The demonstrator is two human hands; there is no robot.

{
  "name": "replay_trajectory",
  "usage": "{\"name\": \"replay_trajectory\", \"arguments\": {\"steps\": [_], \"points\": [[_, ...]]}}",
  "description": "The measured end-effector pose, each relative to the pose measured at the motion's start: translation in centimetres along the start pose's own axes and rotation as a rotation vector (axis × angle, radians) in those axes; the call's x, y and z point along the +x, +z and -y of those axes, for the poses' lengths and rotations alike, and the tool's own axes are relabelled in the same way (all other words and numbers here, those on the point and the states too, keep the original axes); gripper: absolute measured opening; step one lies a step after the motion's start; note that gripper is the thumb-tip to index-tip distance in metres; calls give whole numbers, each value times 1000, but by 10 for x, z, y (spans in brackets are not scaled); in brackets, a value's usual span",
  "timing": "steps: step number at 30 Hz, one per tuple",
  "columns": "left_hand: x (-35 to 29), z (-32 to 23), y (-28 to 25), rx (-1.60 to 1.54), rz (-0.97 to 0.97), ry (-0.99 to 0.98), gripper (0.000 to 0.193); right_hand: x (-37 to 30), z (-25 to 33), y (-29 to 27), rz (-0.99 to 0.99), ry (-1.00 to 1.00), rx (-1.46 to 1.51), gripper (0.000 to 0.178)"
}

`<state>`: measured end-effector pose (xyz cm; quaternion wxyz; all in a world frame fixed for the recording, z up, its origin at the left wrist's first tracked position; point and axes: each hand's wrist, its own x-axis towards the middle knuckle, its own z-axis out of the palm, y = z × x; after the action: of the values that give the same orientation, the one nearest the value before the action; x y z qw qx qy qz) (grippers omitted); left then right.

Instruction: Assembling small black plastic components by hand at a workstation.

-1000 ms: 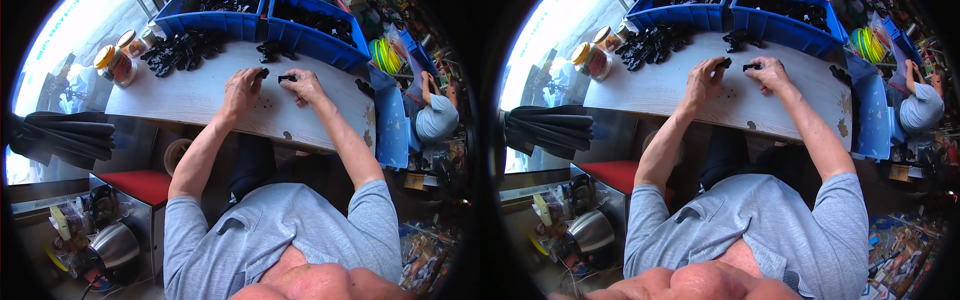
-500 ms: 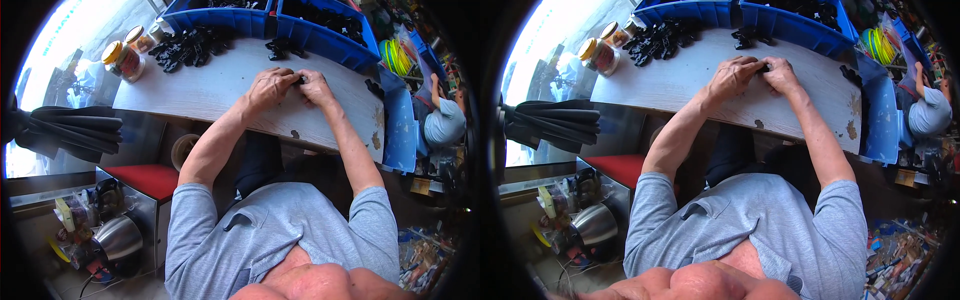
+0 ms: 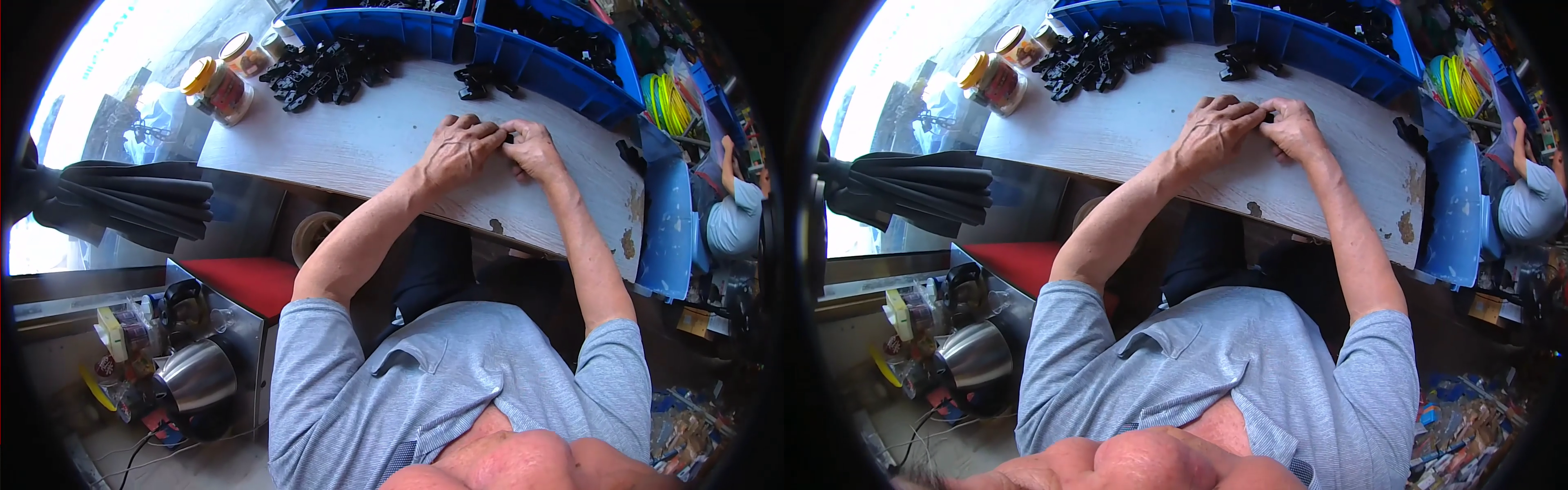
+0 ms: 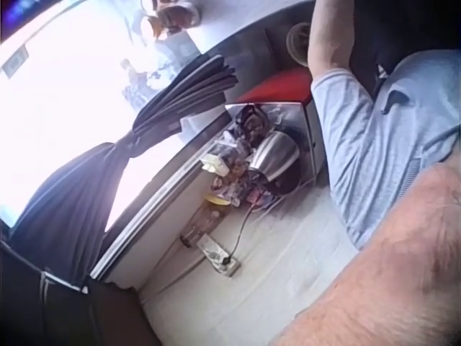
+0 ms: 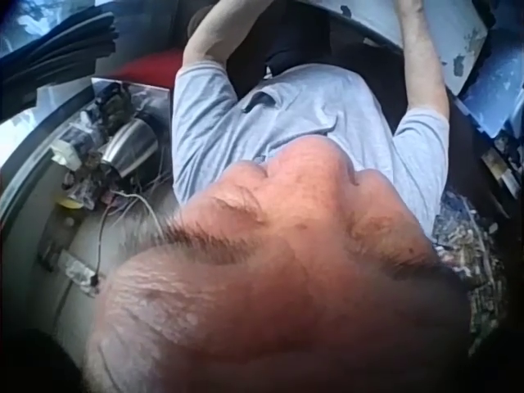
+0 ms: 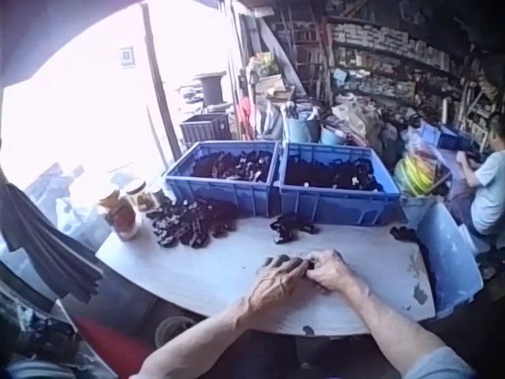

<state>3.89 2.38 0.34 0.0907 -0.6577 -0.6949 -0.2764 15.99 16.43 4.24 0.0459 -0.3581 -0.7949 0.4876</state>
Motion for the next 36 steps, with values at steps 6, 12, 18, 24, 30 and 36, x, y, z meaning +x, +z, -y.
{"name": "replay_trajectory", "arguments": {"steps": [6, 12, 18, 24, 30, 36], "points": [[-5, 5, 2, 44, -23, -9, 41, 1, -4, 5, -14, -18, 22, 32], [10, 84, -33, 543, -381, -506, 30, -10, -3, 0, -64, -27, 27, 36], [-14, 132, -30, 747, -275, -488, 24, -6, -4, 6, -89, -32, 87, 37], [-20, 93, -24, 581, -336, -201, 24, -4, -9, 4, -114, -40, 134, 41], [-24, 74, -20, 288, -261, -306, 18, -4, -10, -2, -59, -8, 294, 46], [-25, 51, -20, 236, -175, -318, 24, -3, -30, -42, -117, 134, 455, 55]]}}
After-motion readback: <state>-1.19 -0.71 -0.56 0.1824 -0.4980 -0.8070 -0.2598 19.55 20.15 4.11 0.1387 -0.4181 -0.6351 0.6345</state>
